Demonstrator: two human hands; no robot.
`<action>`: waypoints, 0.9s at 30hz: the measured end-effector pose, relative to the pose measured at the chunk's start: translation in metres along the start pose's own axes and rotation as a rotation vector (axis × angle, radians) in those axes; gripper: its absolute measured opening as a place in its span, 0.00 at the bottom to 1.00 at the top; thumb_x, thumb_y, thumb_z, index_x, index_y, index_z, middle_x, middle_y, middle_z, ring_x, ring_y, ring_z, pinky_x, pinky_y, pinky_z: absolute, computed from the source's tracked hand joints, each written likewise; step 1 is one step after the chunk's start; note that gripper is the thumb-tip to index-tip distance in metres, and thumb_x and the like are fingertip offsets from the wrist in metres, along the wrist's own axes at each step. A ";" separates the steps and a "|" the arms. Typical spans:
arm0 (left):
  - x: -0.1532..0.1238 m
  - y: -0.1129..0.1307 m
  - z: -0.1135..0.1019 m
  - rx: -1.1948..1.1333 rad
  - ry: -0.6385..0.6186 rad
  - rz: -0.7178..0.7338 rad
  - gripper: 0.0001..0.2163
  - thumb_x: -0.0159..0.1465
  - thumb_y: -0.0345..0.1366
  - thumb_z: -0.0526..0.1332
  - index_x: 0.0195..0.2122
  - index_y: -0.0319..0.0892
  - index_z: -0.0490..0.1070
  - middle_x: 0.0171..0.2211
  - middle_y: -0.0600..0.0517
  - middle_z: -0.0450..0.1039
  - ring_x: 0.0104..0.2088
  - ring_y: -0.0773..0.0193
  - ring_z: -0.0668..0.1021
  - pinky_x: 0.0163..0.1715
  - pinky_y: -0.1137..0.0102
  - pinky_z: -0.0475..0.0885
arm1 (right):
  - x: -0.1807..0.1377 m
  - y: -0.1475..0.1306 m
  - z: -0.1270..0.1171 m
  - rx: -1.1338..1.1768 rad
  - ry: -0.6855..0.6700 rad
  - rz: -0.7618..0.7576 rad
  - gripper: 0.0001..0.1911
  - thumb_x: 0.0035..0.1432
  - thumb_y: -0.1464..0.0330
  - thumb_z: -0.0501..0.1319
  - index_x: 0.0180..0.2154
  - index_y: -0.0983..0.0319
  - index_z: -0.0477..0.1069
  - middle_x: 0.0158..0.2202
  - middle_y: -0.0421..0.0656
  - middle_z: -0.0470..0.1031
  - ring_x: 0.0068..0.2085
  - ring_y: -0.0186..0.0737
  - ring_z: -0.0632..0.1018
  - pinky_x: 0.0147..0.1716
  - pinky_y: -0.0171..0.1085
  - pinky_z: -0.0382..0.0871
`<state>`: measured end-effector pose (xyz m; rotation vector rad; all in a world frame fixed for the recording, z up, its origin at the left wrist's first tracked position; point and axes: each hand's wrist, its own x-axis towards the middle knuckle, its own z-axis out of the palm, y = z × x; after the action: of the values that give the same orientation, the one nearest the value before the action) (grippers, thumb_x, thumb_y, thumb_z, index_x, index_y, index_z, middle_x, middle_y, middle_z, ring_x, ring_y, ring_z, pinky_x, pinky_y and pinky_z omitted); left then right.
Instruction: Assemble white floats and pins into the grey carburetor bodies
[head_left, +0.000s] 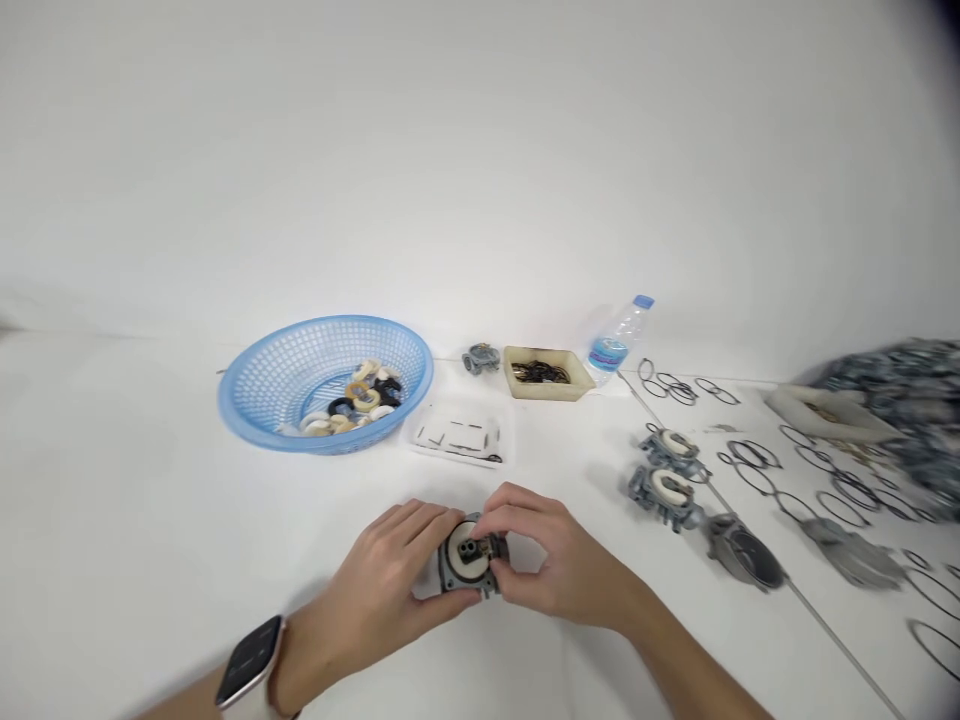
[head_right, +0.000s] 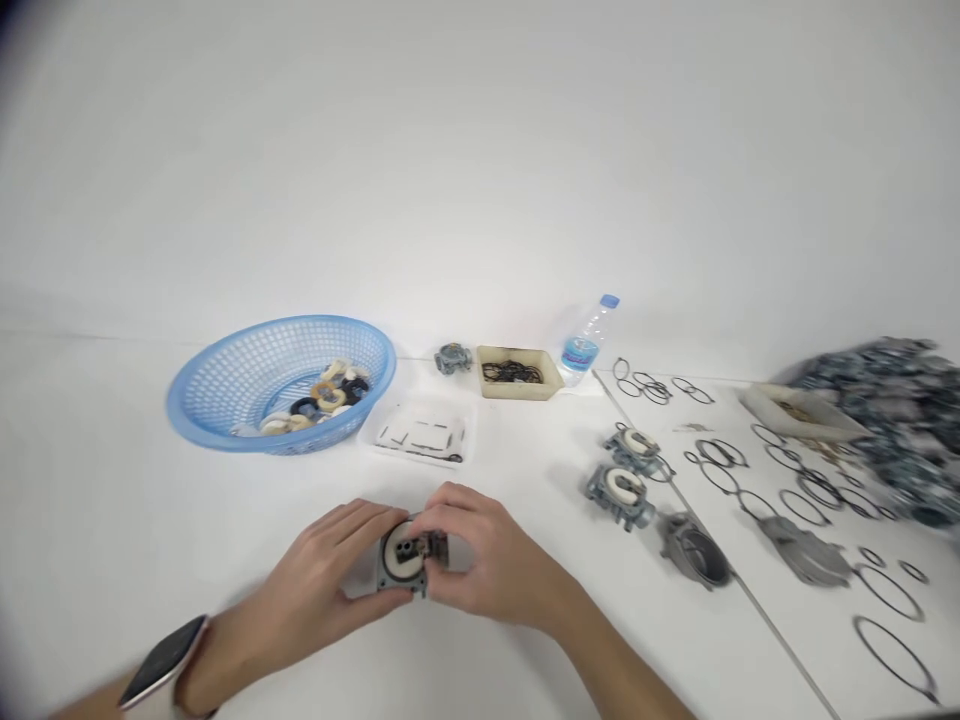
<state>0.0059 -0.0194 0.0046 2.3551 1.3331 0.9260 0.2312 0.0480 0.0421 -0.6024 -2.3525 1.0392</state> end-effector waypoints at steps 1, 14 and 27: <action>0.000 -0.001 0.001 0.002 0.004 0.007 0.18 0.66 0.43 0.69 0.54 0.47 0.67 0.47 0.49 0.77 0.44 0.53 0.79 0.42 0.60 0.76 | 0.000 0.000 0.000 0.004 -0.009 -0.001 0.23 0.52 0.81 0.63 0.48 0.57 0.76 0.42 0.41 0.72 0.41 0.37 0.75 0.41 0.34 0.71; -0.005 -0.021 0.013 -0.027 0.085 0.076 0.20 0.66 0.45 0.68 0.56 0.47 0.67 0.46 0.50 0.78 0.43 0.58 0.82 0.40 0.72 0.80 | -0.004 0.008 0.002 -0.083 0.026 -0.044 0.23 0.51 0.76 0.67 0.49 0.55 0.78 0.44 0.40 0.70 0.43 0.36 0.74 0.47 0.32 0.70; -0.004 -0.022 0.011 -0.021 0.072 0.099 0.21 0.66 0.45 0.68 0.57 0.47 0.67 0.46 0.49 0.78 0.43 0.57 0.82 0.40 0.72 0.81 | -0.001 0.010 0.003 -0.050 0.071 -0.011 0.22 0.49 0.75 0.70 0.48 0.58 0.79 0.46 0.42 0.69 0.41 0.36 0.74 0.44 0.33 0.72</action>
<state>-0.0026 -0.0102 -0.0170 2.4125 1.2356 1.0570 0.2324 0.0518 0.0329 -0.6342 -2.3236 0.9410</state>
